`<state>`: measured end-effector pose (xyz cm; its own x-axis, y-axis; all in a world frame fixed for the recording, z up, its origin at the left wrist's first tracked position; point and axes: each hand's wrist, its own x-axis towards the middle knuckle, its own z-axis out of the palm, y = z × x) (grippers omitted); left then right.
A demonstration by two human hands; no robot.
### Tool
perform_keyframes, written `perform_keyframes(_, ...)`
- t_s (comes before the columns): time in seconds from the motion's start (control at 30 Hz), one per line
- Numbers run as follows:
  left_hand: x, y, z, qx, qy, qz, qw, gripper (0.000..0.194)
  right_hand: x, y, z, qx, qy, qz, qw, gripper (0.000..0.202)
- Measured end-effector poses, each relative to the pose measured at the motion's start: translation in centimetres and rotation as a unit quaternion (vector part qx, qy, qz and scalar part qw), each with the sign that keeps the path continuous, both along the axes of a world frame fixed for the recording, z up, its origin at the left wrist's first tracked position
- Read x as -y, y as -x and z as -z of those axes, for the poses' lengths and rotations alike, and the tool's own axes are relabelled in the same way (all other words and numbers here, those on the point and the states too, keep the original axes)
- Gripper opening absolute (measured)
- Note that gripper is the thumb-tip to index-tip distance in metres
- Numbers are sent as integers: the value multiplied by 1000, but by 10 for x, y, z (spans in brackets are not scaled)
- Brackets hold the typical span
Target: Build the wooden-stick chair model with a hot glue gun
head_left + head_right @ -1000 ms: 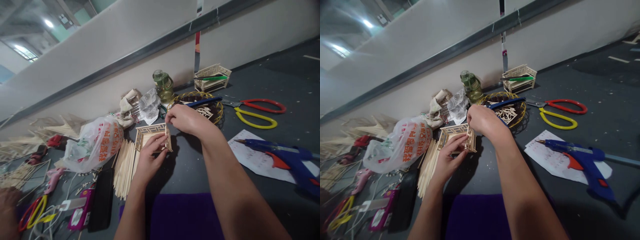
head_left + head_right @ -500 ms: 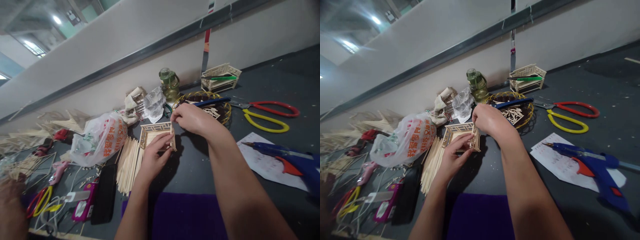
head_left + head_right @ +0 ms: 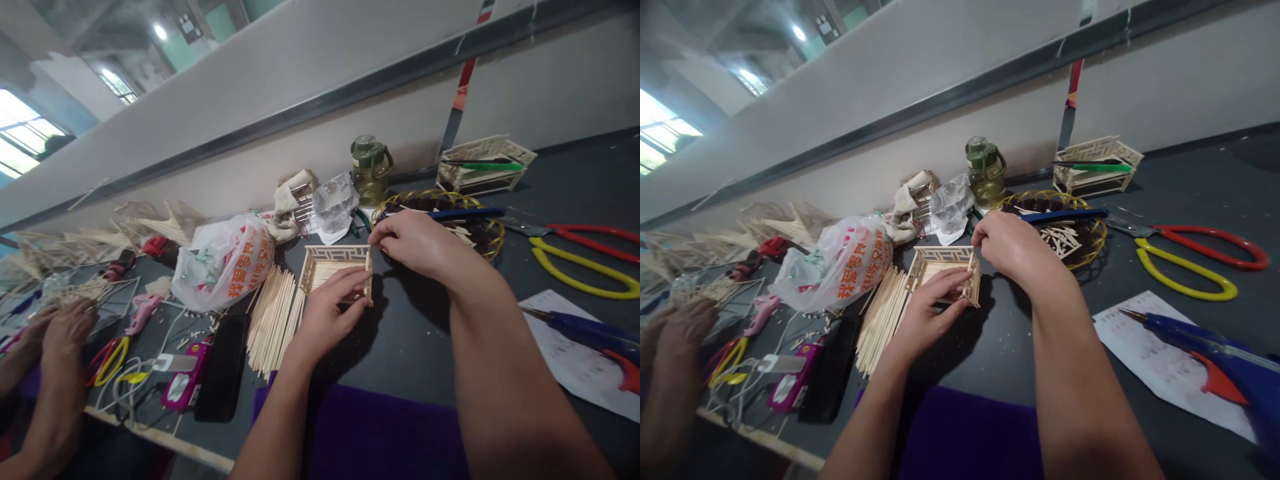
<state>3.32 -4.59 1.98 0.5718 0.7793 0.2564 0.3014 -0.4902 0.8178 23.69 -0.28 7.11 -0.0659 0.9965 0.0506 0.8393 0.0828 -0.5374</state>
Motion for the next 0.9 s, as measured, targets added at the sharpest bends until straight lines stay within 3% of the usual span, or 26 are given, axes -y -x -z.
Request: perform_keyframes(0.9, 1, 0, 5, -4, -30, -13, 999, 44, 2, 3, 0, 13, -8, -16, 1000, 33)
